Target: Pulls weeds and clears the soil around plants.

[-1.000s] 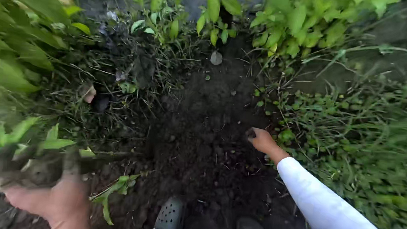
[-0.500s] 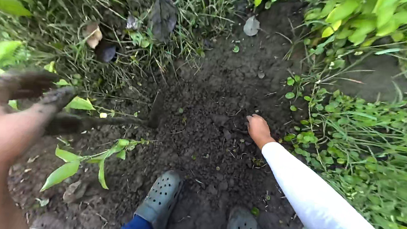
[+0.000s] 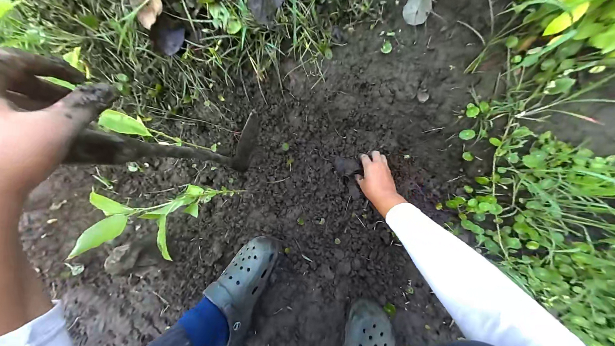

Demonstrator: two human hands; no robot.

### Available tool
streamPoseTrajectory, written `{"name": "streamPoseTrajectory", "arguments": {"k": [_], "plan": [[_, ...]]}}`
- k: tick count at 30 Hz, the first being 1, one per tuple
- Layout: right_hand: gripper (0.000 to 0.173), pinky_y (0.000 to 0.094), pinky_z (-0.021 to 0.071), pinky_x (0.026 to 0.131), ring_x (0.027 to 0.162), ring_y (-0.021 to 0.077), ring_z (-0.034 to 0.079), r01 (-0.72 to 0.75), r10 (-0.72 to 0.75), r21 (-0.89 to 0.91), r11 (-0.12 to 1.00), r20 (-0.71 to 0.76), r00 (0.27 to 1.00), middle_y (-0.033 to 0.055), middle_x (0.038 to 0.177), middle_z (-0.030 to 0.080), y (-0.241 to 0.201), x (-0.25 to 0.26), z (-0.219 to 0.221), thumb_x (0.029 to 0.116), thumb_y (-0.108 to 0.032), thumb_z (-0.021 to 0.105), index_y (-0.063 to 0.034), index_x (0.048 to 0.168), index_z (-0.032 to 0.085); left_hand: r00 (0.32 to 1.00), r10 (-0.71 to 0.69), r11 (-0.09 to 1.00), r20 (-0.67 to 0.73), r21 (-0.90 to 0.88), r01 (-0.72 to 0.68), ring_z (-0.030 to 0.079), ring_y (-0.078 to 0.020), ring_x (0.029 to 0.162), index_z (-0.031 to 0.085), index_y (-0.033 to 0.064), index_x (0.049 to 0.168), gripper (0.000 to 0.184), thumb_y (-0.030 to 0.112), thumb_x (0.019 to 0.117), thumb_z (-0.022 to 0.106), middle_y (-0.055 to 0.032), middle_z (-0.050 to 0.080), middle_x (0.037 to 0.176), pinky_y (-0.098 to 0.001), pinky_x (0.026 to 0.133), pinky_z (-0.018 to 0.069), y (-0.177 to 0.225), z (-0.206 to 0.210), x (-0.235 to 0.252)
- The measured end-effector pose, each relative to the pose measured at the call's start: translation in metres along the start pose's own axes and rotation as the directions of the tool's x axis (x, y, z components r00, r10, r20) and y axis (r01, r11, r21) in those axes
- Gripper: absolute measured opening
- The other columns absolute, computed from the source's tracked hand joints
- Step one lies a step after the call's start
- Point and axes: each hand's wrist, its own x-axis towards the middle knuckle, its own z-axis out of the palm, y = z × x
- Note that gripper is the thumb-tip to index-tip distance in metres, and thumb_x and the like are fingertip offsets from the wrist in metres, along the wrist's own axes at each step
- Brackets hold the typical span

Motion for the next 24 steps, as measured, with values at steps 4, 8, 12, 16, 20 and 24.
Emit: {"name": "streamPoseTrajectory", "arguments": {"k": [4,8,12,16,20,24], "plan": [[0.034,0.0561,0.0502,0.107,0.126,0.0414,0.061,-0.044,0.042,0.026,0.999,0.07,0.997,0.0257,0.132,0.062,-0.008,-0.001,-0.005,0.0953,-0.003,0.064,0.0009,0.129,0.067,1.0,-0.018,0.999,0.005,-0.03,0.019,0.069,-0.0197,0.099,0.058,0.0177,0.136,0.07,0.068,0.0883,0.066,-0.0105,0.069,0.118,-0.0474,0.088,0.057,0.012,0.004,-0.004],[0.026,0.0609,0.0491,0.105,0.119,0.0402,0.065,-0.095,0.093,0.191,0.977,0.021,0.995,0.0224,0.121,0.07,0.011,-0.002,-0.019,0.096,-0.004,0.063,-0.0016,0.121,0.071,0.999,-0.045,0.998,-0.001,0.045,0.045,0.07,-0.0226,0.1,0.059,0.0204,0.135,0.07,0.073,0.0885,0.061,-0.0095,0.07,0.115,-0.053,0.088,0.0566,0.015,0.005,-0.006],[0.024,0.0596,0.0509,0.102,0.113,0.0373,0.069,-0.165,0.224,0.369,0.915,-0.125,0.967,0.0214,0.116,0.072,0.023,-0.013,-0.038,0.0956,-0.002,0.062,-0.0012,0.117,0.073,0.999,-0.053,0.996,-0.012,0.073,0.054,0.07,-0.0225,0.098,0.059,0.0205,0.134,0.069,0.073,0.0896,0.06,-0.0096,0.07,0.112,-0.0535,0.087,0.0562,0.013,0.006,-0.005],[0.021,0.0527,0.0527,0.099,0.108,0.0298,0.07,-0.095,0.243,0.518,0.85,-0.227,0.943,0.0181,0.112,0.074,0.022,-0.022,-0.066,0.0941,-0.002,0.066,0.0001,0.113,0.072,0.999,-0.025,0.998,-0.03,0.053,0.026,0.069,-0.0226,0.099,0.059,0.0187,0.135,0.071,0.072,0.0892,0.061,-0.0107,0.069,0.115,-0.0518,0.088,0.0556,0.005,0.009,0.0],[0.021,0.0542,0.0542,0.099,0.108,0.0312,0.07,-0.017,0.04,0.395,0.919,-0.049,0.998,0.0187,0.112,0.073,0.003,-0.021,-0.091,0.0929,-0.005,0.07,-0.0009,0.114,0.073,0.999,-0.036,0.998,-0.042,0.044,0.037,0.068,-0.0203,0.099,0.058,0.0182,0.135,0.07,0.07,0.0888,0.064,-0.01,0.068,0.117,-0.0489,0.089,0.0558,0.005,0.009,0.002],[0.074,0.0668,0.0511,0.097,0.13,0.0521,0.051,-0.066,0.069,-0.027,0.997,0.151,0.986,0.0318,0.14,0.051,-0.033,-0.004,-0.05,0.0838,-0.026,0.084,-0.0049,0.147,0.052,0.998,-0.059,0.988,-0.039,0.138,0.064,0.07,-0.0253,0.101,0.06,0.0229,0.133,0.072,0.078,0.0876,0.057,-0.0101,0.07,0.116,-0.058,0.089,0.055,0.014,0.005,0.002]]}}
